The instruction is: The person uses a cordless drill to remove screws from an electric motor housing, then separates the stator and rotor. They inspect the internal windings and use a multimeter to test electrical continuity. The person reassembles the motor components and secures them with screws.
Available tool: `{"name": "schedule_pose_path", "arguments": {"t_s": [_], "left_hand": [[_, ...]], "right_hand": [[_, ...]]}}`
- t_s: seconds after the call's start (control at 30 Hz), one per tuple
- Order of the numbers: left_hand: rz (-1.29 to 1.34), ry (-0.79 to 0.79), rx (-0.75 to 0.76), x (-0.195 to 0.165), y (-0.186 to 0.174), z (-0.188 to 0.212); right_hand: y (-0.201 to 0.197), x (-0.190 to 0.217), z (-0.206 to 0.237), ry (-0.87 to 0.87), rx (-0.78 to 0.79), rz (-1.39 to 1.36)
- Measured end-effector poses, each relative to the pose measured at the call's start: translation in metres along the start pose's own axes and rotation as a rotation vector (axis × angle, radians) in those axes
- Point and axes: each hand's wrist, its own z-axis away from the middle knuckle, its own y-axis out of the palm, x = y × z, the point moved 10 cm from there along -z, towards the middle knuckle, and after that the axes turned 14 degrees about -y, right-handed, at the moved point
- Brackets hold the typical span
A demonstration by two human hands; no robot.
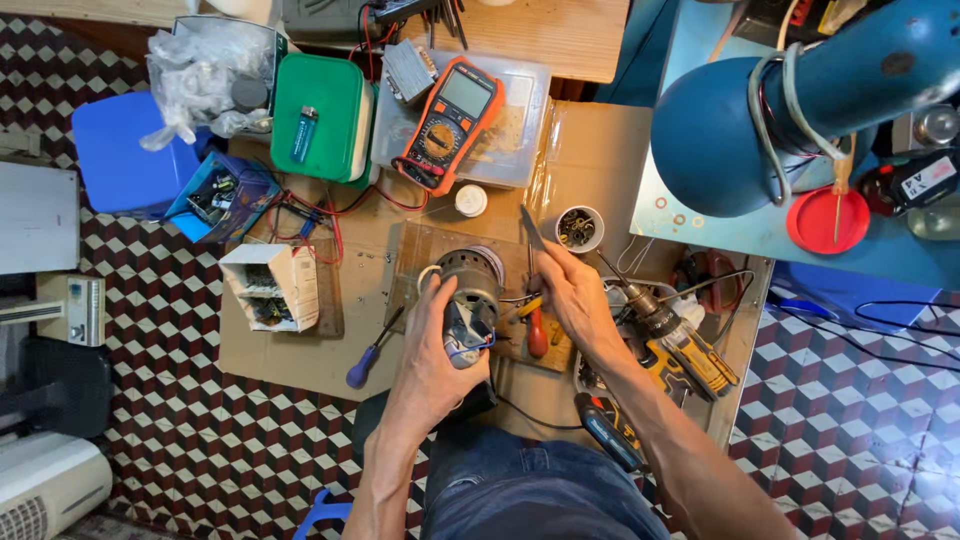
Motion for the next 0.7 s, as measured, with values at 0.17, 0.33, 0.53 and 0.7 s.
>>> {"name": "schedule_pose_path", "arguments": {"t_s": [0.17,0.33,0.53,0.7], "left_hand": [[-0.007,-0.023,0.004,0.007,0.000,0.001],[0.013,0.010,0.006,0.010,-0.008,0.004],[0.116,0.073,0.040,0.001,-0.027,0.010],[0.351,0.010,0.332,0.054,-0.064,0.015]], "right_hand": [[-0.007,-0.070,0.065,0.230,-0.087,0.165],[0.002,-0.008,0.067,-0.232,-0.178,0.512],[0.062,0.061,0.085,0.065,-0.134,0.231],[0.096,0.117,0.073,-0.028,-0.206,0.521]]}}
